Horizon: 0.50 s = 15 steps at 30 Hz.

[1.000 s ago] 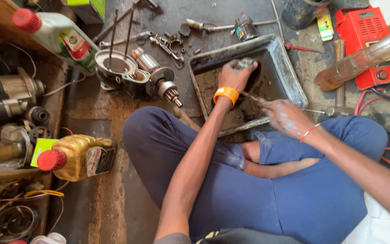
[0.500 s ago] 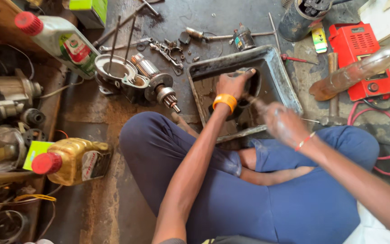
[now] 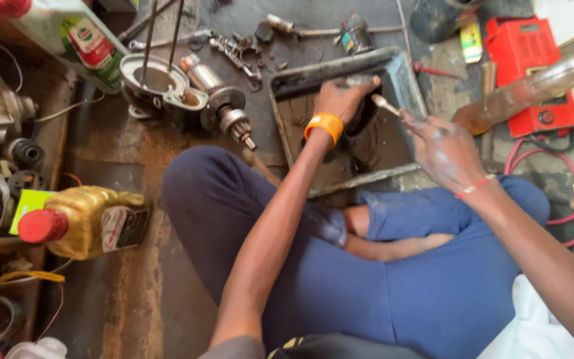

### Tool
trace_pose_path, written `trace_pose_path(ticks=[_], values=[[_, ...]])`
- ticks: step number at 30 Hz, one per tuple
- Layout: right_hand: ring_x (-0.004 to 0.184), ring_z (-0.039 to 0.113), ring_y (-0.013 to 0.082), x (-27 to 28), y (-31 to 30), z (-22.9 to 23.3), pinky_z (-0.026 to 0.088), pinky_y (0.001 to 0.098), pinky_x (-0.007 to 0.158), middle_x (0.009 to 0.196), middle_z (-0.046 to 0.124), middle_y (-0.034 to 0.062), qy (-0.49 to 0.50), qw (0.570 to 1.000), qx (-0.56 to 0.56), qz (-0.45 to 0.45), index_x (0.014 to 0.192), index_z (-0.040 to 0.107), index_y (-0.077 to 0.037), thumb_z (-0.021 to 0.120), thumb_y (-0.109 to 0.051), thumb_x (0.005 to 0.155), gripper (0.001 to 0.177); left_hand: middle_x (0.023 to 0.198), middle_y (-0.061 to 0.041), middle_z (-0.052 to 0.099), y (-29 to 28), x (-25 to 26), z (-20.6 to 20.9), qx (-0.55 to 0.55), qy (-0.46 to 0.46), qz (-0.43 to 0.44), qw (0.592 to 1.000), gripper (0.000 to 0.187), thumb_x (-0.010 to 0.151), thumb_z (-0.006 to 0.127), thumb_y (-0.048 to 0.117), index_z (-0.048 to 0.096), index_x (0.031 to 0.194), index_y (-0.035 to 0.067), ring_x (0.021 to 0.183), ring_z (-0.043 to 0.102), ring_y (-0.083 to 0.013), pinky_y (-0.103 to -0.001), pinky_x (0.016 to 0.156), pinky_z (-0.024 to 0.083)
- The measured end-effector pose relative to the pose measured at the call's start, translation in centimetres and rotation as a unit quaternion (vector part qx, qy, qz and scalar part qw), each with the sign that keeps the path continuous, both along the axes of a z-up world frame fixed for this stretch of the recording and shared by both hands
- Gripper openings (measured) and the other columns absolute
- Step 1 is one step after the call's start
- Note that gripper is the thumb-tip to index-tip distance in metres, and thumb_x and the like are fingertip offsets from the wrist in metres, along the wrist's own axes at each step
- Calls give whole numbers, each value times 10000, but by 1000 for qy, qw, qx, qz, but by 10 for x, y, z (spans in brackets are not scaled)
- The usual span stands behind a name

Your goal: The person pours liquid from a plastic bottle into a metal tray containing a mechanical part, then uses a brush to scrub the part while it sits in the liquid. The person repeatedly dips the part and brush into the liquid and scrubs the interior surfaces.

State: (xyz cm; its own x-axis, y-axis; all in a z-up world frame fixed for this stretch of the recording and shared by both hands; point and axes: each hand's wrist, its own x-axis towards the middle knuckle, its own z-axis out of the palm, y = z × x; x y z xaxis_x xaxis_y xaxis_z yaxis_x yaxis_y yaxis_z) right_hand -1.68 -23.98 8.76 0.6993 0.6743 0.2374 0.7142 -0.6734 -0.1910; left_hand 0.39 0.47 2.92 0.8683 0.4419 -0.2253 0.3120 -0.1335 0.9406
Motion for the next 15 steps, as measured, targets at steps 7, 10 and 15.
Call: trace_pose_path(ticks=[7, 10, 15], values=[[883, 685, 400, -24, 19, -39, 559, 437, 728, 983, 721, 221, 123, 985, 66, 101, 1129, 712, -1, 598, -139, 985, 230, 1126, -331, 723, 1, -8, 11, 17, -2, 9, 1000, 1114, 598, 683, 847, 710, 1191, -96, 1099, 728, -371, -423, 972, 544], [903, 712, 366, -19, 10, -54, 580, 413, 716, 1077, 716, 224, 180, 974, 106, 88, 1246, 685, 0, 630, -159, 1003, 296, 1007, -324, 747, 1, -10, 14, 25, 1, 14, 1000, 1032, 618, 671, 841, 742, 1035, -101, 984, 746, -378, -445, 901, 552], [834, 677, 357, 16, -18, -42, 549, 416, 700, 1073, 711, 189, 2, 993, -109, -35, 1162, 671, -23, 629, -121, 968, 222, 823, -282, 777, 1, -10, 13, 3, 16, -12, 1000, 916, 610, 657, 824, 782, 761, -71, 794, 774, -354, -448, 795, 569]])
